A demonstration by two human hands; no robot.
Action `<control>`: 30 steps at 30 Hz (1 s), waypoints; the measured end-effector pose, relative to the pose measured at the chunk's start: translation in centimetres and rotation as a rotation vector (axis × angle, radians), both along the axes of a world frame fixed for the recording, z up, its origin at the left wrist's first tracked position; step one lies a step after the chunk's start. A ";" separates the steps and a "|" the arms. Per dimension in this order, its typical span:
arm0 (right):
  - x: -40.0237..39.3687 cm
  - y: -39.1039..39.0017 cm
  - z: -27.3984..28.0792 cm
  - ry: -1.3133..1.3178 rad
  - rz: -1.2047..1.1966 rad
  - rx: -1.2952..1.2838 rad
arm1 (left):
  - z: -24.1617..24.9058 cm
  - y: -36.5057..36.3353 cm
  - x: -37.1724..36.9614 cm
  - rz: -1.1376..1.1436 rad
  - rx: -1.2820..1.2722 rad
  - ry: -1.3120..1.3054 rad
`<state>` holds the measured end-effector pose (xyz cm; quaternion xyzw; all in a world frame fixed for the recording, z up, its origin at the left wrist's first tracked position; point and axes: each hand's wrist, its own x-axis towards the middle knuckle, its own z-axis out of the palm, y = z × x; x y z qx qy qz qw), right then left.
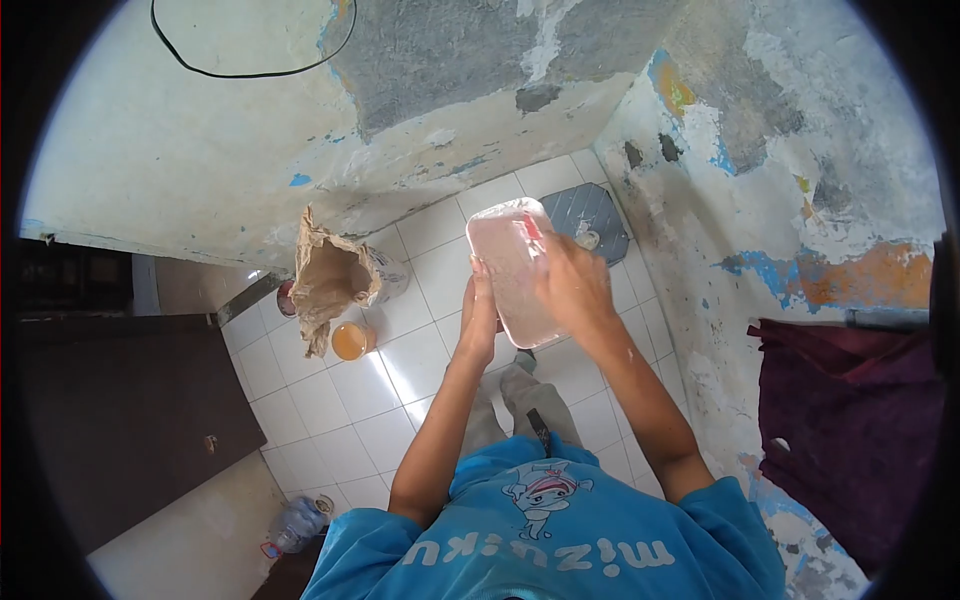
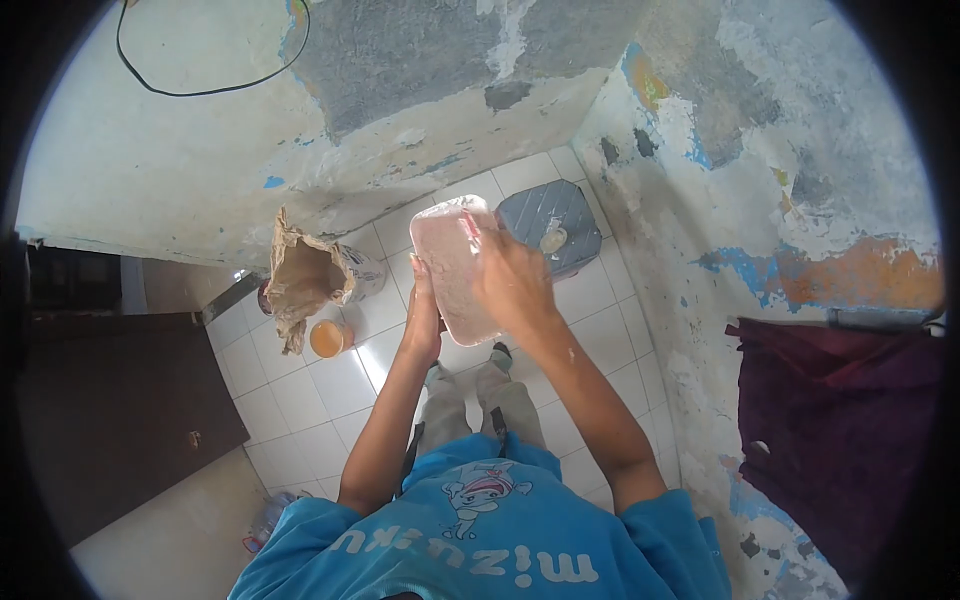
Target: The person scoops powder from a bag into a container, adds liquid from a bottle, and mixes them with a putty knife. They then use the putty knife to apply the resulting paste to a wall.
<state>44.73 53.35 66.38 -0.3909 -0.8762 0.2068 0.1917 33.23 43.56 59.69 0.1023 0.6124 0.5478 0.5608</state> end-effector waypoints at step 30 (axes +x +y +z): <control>1.1 1.5 1.3 -0.117 -0.120 0.017 | 2.1 2.7 0.1 -0.037 0.041 0.072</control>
